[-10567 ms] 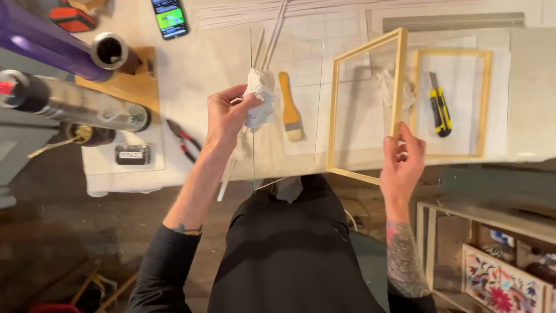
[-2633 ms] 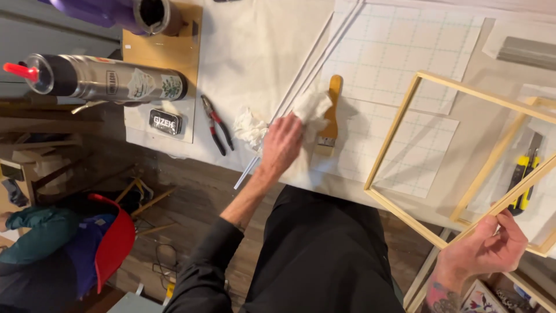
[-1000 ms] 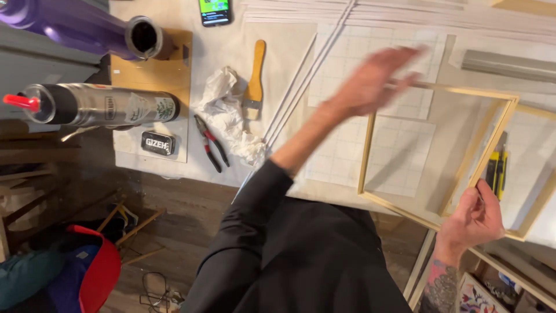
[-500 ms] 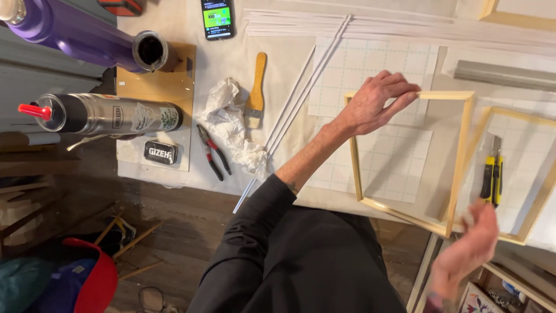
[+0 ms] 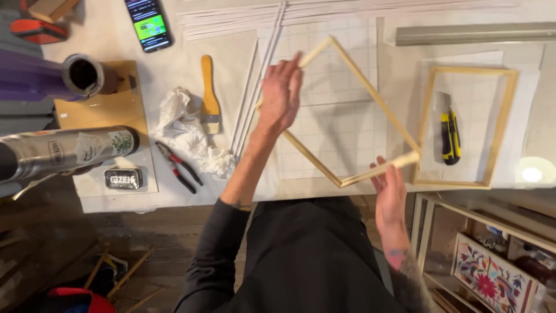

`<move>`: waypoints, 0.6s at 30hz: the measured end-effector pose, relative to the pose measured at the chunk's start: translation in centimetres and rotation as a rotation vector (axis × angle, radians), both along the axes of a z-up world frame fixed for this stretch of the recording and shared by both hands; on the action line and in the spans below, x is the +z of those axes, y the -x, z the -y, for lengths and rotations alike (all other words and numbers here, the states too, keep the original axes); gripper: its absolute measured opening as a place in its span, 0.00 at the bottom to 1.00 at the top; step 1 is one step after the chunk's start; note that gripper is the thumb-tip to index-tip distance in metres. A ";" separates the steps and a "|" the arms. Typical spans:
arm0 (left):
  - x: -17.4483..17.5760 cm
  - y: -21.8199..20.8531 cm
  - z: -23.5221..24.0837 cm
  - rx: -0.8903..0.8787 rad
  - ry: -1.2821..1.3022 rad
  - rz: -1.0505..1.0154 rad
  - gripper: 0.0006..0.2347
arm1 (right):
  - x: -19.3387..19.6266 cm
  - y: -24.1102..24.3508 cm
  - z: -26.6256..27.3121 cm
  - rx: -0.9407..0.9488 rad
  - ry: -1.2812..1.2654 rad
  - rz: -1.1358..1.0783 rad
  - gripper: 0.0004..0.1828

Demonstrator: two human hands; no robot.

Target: The person wipes the glass and wooden frame of a picture frame with a white cloth, then dusts the frame with a brush. The person handles two frames, cleaning each one individually on a workbench.

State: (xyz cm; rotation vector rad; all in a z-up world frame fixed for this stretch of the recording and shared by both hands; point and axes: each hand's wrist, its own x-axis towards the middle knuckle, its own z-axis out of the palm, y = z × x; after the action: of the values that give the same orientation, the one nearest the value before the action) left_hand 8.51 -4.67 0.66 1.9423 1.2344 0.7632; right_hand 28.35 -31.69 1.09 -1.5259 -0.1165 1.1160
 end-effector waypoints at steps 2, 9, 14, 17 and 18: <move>-0.6 1.1 0.5 0.018 0.076 -0.040 0.18 | 0.5 -1.4 -2.6 0.064 0.038 0.053 0.32; -5.8 2.3 5.0 0.340 0.116 -0.059 0.25 | -3.1 -8.3 -9.0 0.361 0.103 0.424 0.30; -8.1 1.6 7.3 0.421 0.249 -0.026 0.26 | -6.8 -10.9 -12.3 0.385 0.237 0.429 0.36; -9.9 1.0 7.7 0.452 0.270 -0.013 0.25 | -7.6 -11.3 -13.3 0.371 0.218 0.450 0.32; -10.2 1.0 7.8 0.463 0.274 0.021 0.24 | -7.7 -11.2 -13.6 0.397 0.199 0.458 0.28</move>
State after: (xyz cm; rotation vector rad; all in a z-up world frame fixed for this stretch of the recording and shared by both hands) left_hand 7.48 -12.46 -9.52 1.4403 1.7067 0.7869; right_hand 39.59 -18.08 -6.61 -1.9762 -0.6606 1.0841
